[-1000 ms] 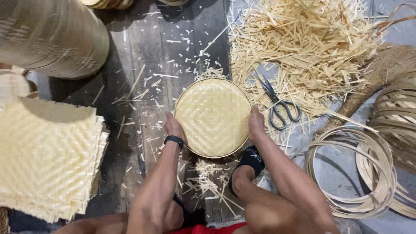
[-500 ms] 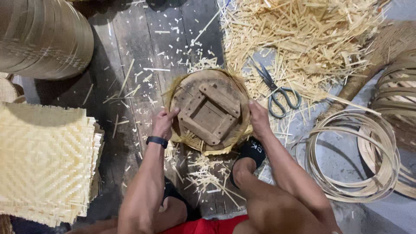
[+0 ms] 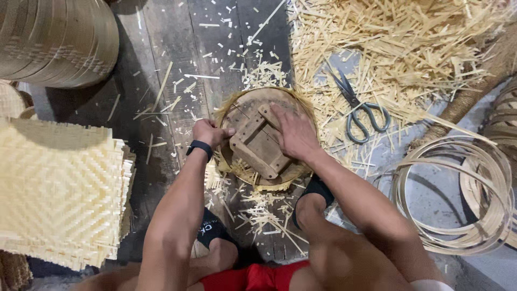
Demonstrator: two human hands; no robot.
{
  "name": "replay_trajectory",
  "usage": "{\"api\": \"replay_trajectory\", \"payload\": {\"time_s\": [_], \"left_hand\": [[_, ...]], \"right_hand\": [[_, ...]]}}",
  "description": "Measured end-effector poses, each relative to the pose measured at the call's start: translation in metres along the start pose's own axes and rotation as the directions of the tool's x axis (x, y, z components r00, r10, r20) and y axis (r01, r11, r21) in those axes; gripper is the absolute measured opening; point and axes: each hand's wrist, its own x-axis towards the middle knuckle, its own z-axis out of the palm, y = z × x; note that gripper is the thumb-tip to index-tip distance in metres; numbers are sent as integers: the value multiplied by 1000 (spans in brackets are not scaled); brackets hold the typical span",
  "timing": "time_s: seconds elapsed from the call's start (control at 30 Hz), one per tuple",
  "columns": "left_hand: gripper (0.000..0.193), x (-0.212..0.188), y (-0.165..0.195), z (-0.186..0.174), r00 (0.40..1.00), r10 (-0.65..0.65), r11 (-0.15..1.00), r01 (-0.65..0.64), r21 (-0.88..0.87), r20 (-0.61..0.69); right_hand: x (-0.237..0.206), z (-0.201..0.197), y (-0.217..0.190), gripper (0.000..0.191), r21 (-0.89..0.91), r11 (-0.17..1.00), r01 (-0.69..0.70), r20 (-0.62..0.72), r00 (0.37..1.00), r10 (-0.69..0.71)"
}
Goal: The person weaves bamboo trays by placing a woven mat over a circular frame, pressing it into a wooden mold, and trimming excess material with shears. The finished trays are stacked nearby.
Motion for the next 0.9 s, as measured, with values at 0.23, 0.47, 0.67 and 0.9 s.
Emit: {"api": "replay_trajectory", "payload": {"time_s": [0.23, 0.47, 0.67, 0.9], "left_hand": [[71, -40, -18, 45, 702, 507, 855, -337, 394, -501], [113, -97, -46, 125, 825, 404, 912, -327, 249, -394], [112, -97, -44, 110, 804, 497, 860, -406, 311, -326], [116, -90, -36, 116, 824, 463, 815, -252, 522, -325]], "right_hand": [[1, 10, 9, 76, 56, 998, -7, -20, 1000, 8], [-20, -2, -2, 86, 109, 990, 84, -200, 978, -61], [-34, 13, -8, 82, 139, 980, -143, -32, 988, 149], [-42, 23, 22, 57, 448, 887, 117, -334, 941, 45]]}}
